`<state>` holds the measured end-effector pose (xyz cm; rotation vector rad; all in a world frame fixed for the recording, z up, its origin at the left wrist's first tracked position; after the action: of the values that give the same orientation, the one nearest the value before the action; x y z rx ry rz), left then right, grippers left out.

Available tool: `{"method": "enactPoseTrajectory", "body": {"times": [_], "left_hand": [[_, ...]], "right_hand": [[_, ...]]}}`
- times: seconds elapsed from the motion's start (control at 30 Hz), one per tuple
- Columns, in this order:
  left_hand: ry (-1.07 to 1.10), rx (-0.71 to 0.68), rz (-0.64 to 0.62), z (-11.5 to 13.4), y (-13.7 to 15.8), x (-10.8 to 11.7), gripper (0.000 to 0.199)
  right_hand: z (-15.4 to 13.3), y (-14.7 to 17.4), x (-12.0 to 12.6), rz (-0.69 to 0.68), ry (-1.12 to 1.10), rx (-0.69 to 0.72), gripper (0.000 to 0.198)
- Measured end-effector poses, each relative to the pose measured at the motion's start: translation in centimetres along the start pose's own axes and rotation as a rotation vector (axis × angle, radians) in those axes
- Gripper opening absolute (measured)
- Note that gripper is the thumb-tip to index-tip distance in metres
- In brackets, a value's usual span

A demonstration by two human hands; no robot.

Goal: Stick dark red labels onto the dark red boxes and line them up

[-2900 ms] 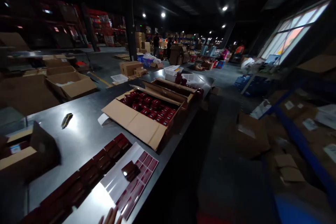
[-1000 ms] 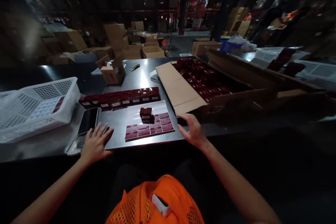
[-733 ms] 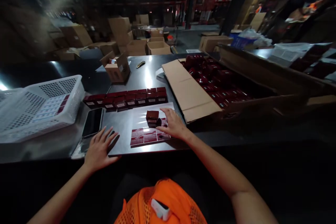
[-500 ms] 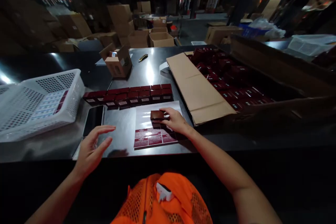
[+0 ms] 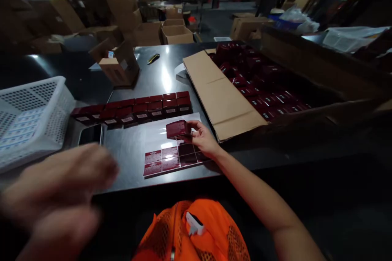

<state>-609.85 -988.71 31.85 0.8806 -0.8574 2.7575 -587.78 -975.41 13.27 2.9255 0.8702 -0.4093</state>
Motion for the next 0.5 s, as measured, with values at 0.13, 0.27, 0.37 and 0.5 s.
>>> {"method": "enactPoseTrajectory", "body": {"times": [0.13, 0.27, 0.37, 0.5], "left_hand": [[-0.037, -0.045, -0.161, -5.5, -6.6, -6.0, 0.082], [0.109, -0.028, -0.061, -10.0, -8.2, -8.8, 0.065], [0.089, 0.015, 0.137, -12.1, -6.6, -8.2, 0.049], [0.0, 0.025, 0.127, -12.9, -5.4, -8.6, 0.061]], "right_hand": [[-1.6, -2.2, -0.9, -0.031, 0.003, 0.091, 0.061], [-2.1, -5.2, -2.5, -0.095, 0.058, 0.146, 0.07], [-1.6, -6.0, -3.5, -0.128, 0.123, 0.148, 0.074], [-3.6, -4.7, -3.7, -0.044, 0.582, 0.313, 0.078]]}}
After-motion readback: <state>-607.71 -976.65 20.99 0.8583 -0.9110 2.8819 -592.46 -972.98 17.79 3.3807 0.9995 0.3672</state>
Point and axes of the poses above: each hand's wrist, its own y-axis away from the middle knuckle, its own x-axis out of the back of the hand, z = x × y, the point moved 10 cm from there along -y, towards the middle knuckle, and after that the axes turned 13 degrees about -z, right-handed, at the moved point
